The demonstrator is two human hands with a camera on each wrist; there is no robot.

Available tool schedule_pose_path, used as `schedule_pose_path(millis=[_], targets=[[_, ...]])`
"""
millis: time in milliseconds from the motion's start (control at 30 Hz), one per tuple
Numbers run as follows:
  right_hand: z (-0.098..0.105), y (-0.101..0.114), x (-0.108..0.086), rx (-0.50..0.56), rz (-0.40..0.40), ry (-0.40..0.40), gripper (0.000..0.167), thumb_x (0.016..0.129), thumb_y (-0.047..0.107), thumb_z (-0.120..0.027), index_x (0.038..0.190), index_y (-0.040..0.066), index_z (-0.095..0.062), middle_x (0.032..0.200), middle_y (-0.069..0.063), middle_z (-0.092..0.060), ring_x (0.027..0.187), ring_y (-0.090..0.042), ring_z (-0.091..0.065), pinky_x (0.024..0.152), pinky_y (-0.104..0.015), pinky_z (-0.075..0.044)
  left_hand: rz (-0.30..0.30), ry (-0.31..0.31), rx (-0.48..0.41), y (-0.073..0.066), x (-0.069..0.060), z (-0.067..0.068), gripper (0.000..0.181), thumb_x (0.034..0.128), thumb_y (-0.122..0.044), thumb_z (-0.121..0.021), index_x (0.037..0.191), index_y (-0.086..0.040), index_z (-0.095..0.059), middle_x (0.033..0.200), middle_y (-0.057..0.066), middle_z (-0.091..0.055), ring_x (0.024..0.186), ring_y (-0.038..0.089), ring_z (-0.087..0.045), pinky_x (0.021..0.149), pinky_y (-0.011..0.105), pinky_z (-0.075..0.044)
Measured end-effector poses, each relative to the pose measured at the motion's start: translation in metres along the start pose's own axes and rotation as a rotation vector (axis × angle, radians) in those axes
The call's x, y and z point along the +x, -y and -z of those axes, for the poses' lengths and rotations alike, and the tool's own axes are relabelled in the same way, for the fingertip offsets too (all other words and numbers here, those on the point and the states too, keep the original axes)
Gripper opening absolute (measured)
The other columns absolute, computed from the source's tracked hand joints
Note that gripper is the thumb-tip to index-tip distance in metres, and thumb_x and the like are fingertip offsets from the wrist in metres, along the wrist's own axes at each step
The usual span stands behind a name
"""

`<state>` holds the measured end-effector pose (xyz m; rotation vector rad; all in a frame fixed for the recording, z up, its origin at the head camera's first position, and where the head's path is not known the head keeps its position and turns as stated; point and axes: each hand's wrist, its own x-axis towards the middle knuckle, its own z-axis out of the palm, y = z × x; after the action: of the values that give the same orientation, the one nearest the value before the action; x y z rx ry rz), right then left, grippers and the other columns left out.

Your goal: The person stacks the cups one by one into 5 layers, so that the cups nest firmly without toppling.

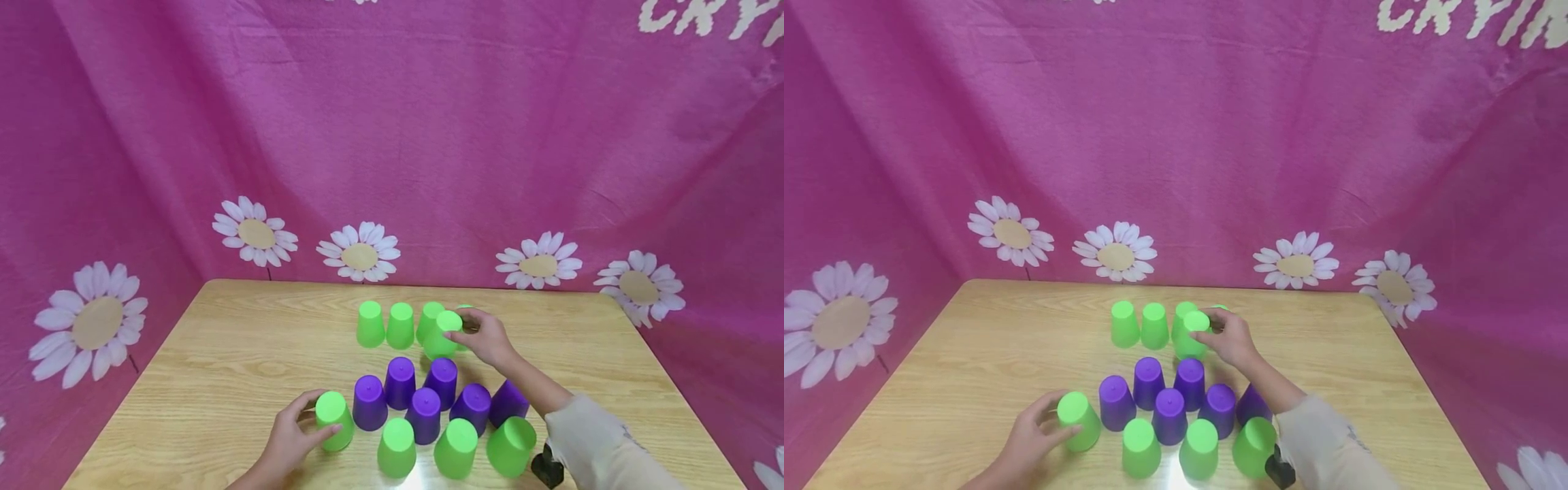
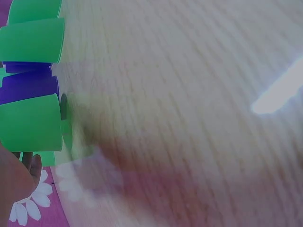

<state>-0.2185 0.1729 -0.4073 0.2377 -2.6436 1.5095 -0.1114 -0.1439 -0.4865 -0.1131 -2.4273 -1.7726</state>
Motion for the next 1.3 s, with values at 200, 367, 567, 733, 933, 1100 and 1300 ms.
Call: schedule_pose_path(millis=[200,367,567,733,933,1100,1300], targets=[[0.007,-0.006,-0.003,-0.008,0.002,0.01,0.041,0.078,0.007,-0.072,0.113,-0.009,-0.058,0.106,-0.026,-0.065,0.097,-0.036,-0.063,0.082,-0.035,-0.056,0.006,-0.006,0.006,0.0,0.006,0.003,0.048,0.0655,-0.004,-0.081,0.11,-0.004,-0.062,0.106,0.009,-0.067,0.088,0.0,-0.059,0.081,0.021,-0.053],[0.014,-0.01,-0.006,-0.034,0.011,0.005,0.041,0.078,0.007,-0.072,0.112,-0.01,-0.058,0.106,-0.027,-0.064,0.097,-0.036,-0.063,0.083,-0.038,-0.055,0.019,-0.005,0.032,0.001,0.012,0.004,0.048,0.0666,-0.005,-0.08,0.111,-0.005,-0.062,0.107,0.009,-0.066,0.09,0.002,-0.06,0.081,0.021,-0.053],[0.021,-0.018,-0.009,-0.054,0.037,0.002,0.041,0.078,0.008,-0.073,0.112,-0.01,-0.059,0.105,-0.027,-0.065,0.096,-0.036,-0.063,0.084,-0.041,-0.054,0.054,-0.011,0.061,0.002,0.021,0.008,0.048,0.0681,-0.006,-0.079,0.112,-0.007,-0.061,0.107,0.008,-0.066,0.092,0.01,-0.061,0.079,0.017,-0.052],[0.028,-0.024,-0.012,-0.076,0.034,0.01,0.042,0.078,0.009,-0.073,0.112,-0.01,-0.058,0.105,-0.026,-0.065,0.095,-0.034,-0.062,0.083,-0.041,-0.054,0.033,-0.012,0.081,0.0,0.027,0.009,0.048,0.0702,-0.008,-0.078,0.114,-0.006,-0.06,0.106,0.009,-0.066,0.093,0.013,-0.06,0.08,0.019,-0.053],[0.036,-0.028,-0.014,-0.106,0.02,-0.004,0.042,0.078,0.01,-0.073,0.113,-0.01,-0.058,0.105,-0.026,-0.065,0.094,-0.034,-0.062,0.082,-0.041,-0.054,0.012,-0.009,0.092,-0.006,0.034,0.009,0.047,0.0717,-0.009,-0.078,0.115,-0.006,-0.059,0.106,0.009,-0.066,0.095,0.014,-0.06,0.082,0.022,-0.053],[0.042,-0.036,-0.015,-0.131,0.013,-0.016,0.042,0.079,0.009,-0.072,0.113,-0.01,-0.058,0.105,-0.026,-0.064,0.094,-0.034,-0.062,0.082,-0.042,-0.054,0.012,-0.011,0.087,-0.01,0.042,0.008,0.047,0.0733,-0.01,-0.077,0.116,-0.003,-0.058,0.11,0.013,-0.065,0.098,0.024,-0.061,0.084,0.028,-0.054],[0.046,-0.044,-0.016,-0.169,0.002,-0.017,0.042,0.079,0.009,-0.072,0.113,-0.01,-0.058,0.103,-0.026,-0.064,0.092,-0.034,-0.062,0.08,-0.04,-0.055,-0.013,-0.029,0.089,-0.014,0.049,0.005,0.049,0.0728,-0.008,-0.077,0.117,-0.001,-0.057,0.114,0.015,-0.063,0.099,0.028,-0.061,0.086,0.031,-0.053]])
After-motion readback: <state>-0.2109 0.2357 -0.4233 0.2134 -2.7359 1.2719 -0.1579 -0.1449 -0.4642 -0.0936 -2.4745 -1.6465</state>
